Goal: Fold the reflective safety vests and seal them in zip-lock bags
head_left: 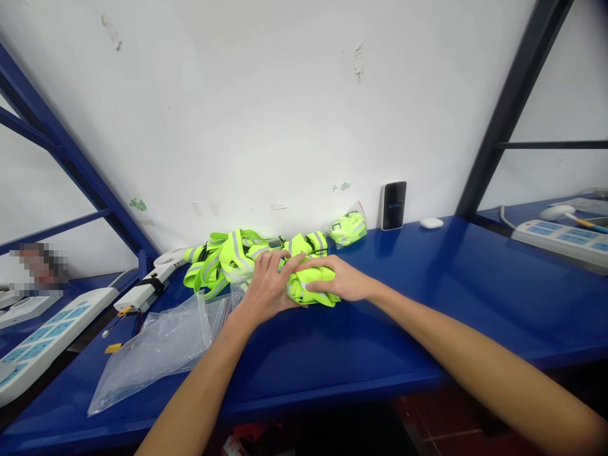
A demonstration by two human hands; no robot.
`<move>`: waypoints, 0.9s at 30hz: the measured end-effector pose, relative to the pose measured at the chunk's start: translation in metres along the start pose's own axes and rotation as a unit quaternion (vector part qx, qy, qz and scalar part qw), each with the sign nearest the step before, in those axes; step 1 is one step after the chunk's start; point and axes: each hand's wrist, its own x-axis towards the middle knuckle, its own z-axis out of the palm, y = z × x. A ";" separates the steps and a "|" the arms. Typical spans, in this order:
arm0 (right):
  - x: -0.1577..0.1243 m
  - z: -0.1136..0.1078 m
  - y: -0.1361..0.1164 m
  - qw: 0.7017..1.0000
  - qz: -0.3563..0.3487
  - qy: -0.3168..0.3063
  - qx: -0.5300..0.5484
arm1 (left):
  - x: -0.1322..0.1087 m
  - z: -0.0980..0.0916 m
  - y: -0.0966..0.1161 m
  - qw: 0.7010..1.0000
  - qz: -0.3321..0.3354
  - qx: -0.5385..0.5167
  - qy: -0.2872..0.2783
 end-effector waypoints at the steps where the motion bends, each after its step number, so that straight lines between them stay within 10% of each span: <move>1: 0.000 0.002 0.000 1.000 0.002 0.021 -0.005 | 0.000 -0.001 0.000 1.000 -0.017 0.015 0.016; 9: 0.003 0.000 0.004 0.985 0.009 0.166 -0.044 | 0.004 -0.007 0.016 0.991 -0.109 -0.046 0.068; 16: 0.001 0.012 0.003 0.982 -0.053 0.148 -0.107 | 0.005 0.000 0.005 0.953 -0.234 -0.169 0.087; 20: -0.001 0.014 0.005 0.971 -0.079 0.140 -0.176 | 0.005 0.006 0.004 0.933 -0.251 -0.251 0.062; 27: -0.001 0.021 0.015 0.945 -0.033 0.146 -0.291 | 0.002 0.013 0.004 0.976 -0.188 -0.100 0.043</move>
